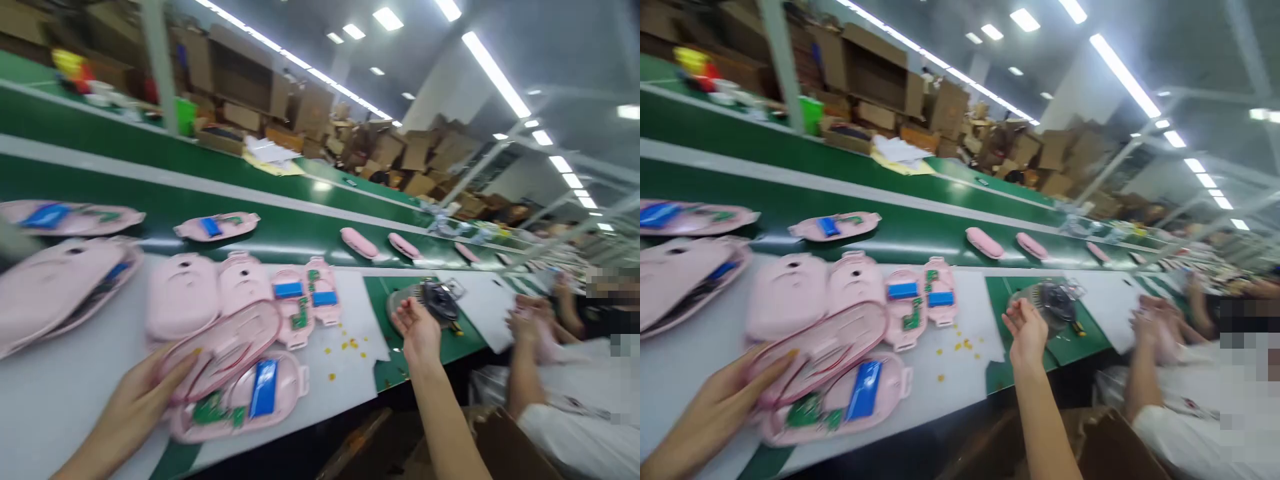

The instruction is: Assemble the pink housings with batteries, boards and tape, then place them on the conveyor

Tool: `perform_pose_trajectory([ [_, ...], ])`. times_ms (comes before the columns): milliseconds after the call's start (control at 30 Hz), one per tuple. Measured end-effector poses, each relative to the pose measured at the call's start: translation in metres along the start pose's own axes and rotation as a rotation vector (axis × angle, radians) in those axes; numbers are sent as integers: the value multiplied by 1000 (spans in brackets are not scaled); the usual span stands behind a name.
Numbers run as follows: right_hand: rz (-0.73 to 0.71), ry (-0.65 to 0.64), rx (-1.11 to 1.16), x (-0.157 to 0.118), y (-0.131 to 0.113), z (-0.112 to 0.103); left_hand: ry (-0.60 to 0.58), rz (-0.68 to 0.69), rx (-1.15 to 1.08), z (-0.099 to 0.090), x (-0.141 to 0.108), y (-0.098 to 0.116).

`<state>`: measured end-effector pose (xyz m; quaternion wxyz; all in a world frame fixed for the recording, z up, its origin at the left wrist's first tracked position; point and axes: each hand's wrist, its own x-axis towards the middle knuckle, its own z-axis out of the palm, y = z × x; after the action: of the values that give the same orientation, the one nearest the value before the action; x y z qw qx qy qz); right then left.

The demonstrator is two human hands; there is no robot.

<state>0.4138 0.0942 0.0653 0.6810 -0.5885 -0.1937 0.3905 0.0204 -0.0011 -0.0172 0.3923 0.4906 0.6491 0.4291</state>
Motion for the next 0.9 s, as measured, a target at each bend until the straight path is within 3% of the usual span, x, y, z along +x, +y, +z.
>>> perform_pose_trajectory([
  [33, -112, -138, -72, -25, 5, 11, 27, 9, -59, 3, -6, 13],
  [100, -409, -518, -270, -77, 18, 37, -26, 87, -168, 9, -11, 30],
  [200, -858, -1154, -563, -143, 46, 77, -64, 152, -269, 14, -13, 31],
  [267, -1151, -1431, -730, -168, 68, 94, -49, 170, -322, 16, -16, 25],
  [300, -1273, -1490, -806, -173, 78, 98, -33, 177, -353, 17, -18, 22],
  [400, -1409, -1532, -977, -171, 97, 98, -5, 180, -437, 20, -25, 16],
  [500, -1257, -1572, -1009, -168, 98, 91, 8, 182, -458, 22, -29, 12],
  [600, -1060, -1503, -991, -178, 93, 89, 54, 178, -488, 24, -30, 10],
  [700, -971, -1460, -1011, -190, 94, 91, 57, 161, -576, 25, -29, 8],
  [900, -1108, -1325, -1231, -198, 102, 94, -30, 140, -739, 23, -34, 10],
])
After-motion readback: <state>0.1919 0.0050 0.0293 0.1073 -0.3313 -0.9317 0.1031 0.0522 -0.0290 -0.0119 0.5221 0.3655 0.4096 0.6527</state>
